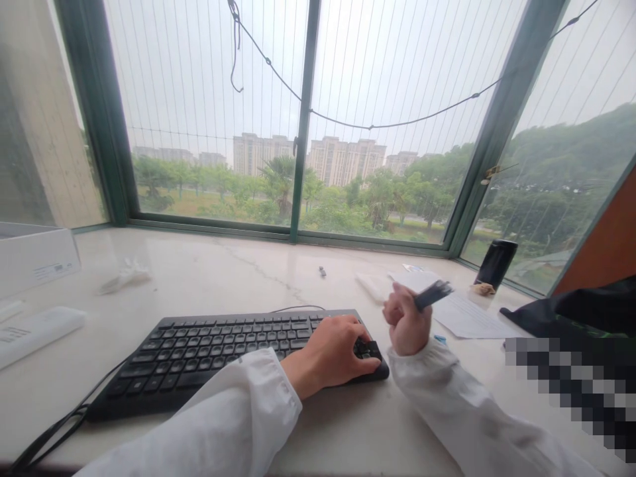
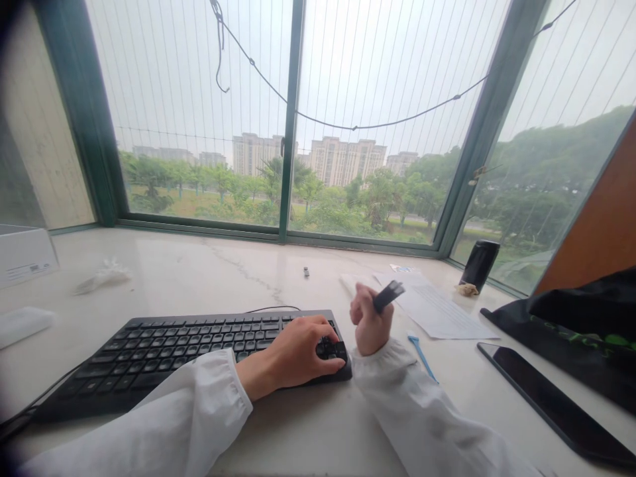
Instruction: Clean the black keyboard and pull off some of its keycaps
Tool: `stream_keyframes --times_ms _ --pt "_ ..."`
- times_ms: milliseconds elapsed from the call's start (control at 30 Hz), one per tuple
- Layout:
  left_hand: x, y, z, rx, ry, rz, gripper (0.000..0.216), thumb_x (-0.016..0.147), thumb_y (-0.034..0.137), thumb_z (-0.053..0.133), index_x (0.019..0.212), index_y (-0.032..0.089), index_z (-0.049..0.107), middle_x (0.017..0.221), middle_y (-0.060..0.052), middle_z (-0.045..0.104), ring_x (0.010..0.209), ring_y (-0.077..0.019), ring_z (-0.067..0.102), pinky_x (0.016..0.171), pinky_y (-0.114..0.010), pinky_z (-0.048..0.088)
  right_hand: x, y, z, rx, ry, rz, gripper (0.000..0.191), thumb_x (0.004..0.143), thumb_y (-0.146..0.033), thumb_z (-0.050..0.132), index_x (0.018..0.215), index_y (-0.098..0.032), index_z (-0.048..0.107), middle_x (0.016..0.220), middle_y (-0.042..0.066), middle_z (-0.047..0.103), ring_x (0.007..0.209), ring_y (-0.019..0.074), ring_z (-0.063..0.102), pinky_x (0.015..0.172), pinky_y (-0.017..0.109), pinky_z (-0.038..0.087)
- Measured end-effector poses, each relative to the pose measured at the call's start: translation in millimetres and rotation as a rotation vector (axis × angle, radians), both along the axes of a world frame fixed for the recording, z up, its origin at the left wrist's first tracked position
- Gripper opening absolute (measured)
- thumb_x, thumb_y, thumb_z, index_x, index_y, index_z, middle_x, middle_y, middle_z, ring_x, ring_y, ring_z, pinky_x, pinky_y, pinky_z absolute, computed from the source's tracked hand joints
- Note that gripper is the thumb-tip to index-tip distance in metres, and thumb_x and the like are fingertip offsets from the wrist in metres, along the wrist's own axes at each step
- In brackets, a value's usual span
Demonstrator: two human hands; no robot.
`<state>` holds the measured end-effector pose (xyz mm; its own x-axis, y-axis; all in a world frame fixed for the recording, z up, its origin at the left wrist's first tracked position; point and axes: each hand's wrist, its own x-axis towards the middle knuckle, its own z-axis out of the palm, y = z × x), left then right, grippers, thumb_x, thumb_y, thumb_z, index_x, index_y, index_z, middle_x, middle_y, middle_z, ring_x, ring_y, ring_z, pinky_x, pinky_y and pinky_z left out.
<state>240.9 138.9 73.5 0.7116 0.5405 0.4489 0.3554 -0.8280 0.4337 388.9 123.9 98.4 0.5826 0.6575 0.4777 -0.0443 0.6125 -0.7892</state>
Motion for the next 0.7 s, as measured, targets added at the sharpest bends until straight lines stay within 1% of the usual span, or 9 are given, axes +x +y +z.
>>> stream_keyframes --times_ms 33,67,167,233,333,400,500,600,700 --pt "1 -1 -0.1 0.017 0.007 0.001 0.033 0.073 0.045 0.067 0.096 0.021 0.072 0.097 -0.005 0.07 0.085 -0.0213 0.065 0.081 -0.031 0.049 7 3 8.4 0.019 0.053 -0.028 0.047 0.074 -0.038 0.064 0.048 -0.023 0.028 0.04 -0.009 0.019 0.036 0.0052 0.013 0.036 0.025 0.008" --pt "1 -1 0.1 0.04 0.015 0.002 0.034 0.073 0.046 0.067 0.096 0.021 0.073 0.096 -0.006 0.07 0.085 -0.0217 0.065 0.081 -0.032 0.049 14 6 15.5 -0.017 0.087 -0.033 0.048 0.072 -0.036 0.065 0.048 -0.023 0.026 0.04 -0.01 0.019 0.035 0.0049 0.012 0.036 0.025 0.006" --pt "2 -3 1.5 0.101 0.036 0.006 0.036 0.074 0.046 0.066 0.098 0.02 0.072 0.095 -0.006 0.07 0.085 -0.0228 0.064 0.08 -0.033 0.048 32 12 23.0 -0.221 0.035 -0.053 0.045 0.07 -0.037 0.066 0.049 -0.024 0.028 0.039 -0.009 0.023 0.034 0.0054 0.015 0.034 0.025 0.008" --pt "1 -3 2.6 0.106 0.04 0.011 0.037 0.074 0.046 0.066 0.1 0.021 0.071 0.095 -0.006 0.07 0.084 -0.0225 0.064 0.078 -0.032 0.048 37 14 17.1 -0.319 -0.154 -0.132 0.043 0.072 -0.042 0.064 0.048 -0.024 0.032 0.038 -0.008 0.028 0.035 0.0067 0.021 0.035 0.026 0.014" --pt "0 -3 4.0 0.083 0.046 0.013 0.034 0.075 0.047 0.065 0.099 0.022 0.07 0.095 -0.005 0.069 0.082 -0.0215 0.064 0.076 -0.031 0.047 35 16 3.7 -0.402 -0.52 -0.267 0.045 0.075 -0.048 0.06 0.046 -0.022 0.038 0.04 -0.004 0.035 0.04 0.0093 0.031 0.041 0.027 0.025" --pt "0 -3 5.5 0.061 0.05 0.024 0.033 0.074 0.047 0.065 0.095 0.021 0.07 0.094 -0.005 0.07 0.08 -0.0211 0.064 0.074 -0.031 0.048 31 18 -2.3 -0.433 -0.687 -0.299 0.048 0.076 -0.05 0.058 0.044 -0.021 0.038 0.042 -0.003 0.037 0.044 0.0103 0.035 0.045 0.027 0.027" --pt "-1 -4 9.5 0.02 0.02 0.057 0.027 0.073 0.043 0.066 0.089 0.021 0.069 0.091 -0.003 0.07 0.08 -0.0206 0.064 0.074 -0.031 0.047 29 20 -5.7 -0.464 -0.755 -0.253 0.048 0.077 -0.052 0.056 0.045 -0.021 0.037 0.043 -0.002 0.037 0.047 0.0108 0.036 0.046 0.027 0.026" --pt "-3 -3 14.4 0.013 -0.04 0.08 0.015 0.077 0.032 0.062 0.085 0.022 0.069 0.088 -0.001 0.071 0.079 -0.0183 0.064 0.073 -0.028 0.047 32 23 -6.5 -0.497 -0.685 -0.126 0.048 0.076 -0.055 0.056 0.047 -0.021 0.038 0.043 -0.003 0.038 0.045 0.0105 0.035 0.044 0.026 0.025" --pt "-6 0 16.7 0.031 -0.051 0.109 0.02 0.076 0.036 0.065 0.091 0.022 0.068 0.091 -0.001 0.071 0.078 -0.018 0.064 0.069 -0.028 0.046 36 24 -7.2 -0.517 -0.601 -0.022 0.048 0.074 -0.057 0.057 0.048 -0.022 0.04 0.041 -0.003 0.039 0.042 0.0104 0.034 0.041 0.025 0.024"
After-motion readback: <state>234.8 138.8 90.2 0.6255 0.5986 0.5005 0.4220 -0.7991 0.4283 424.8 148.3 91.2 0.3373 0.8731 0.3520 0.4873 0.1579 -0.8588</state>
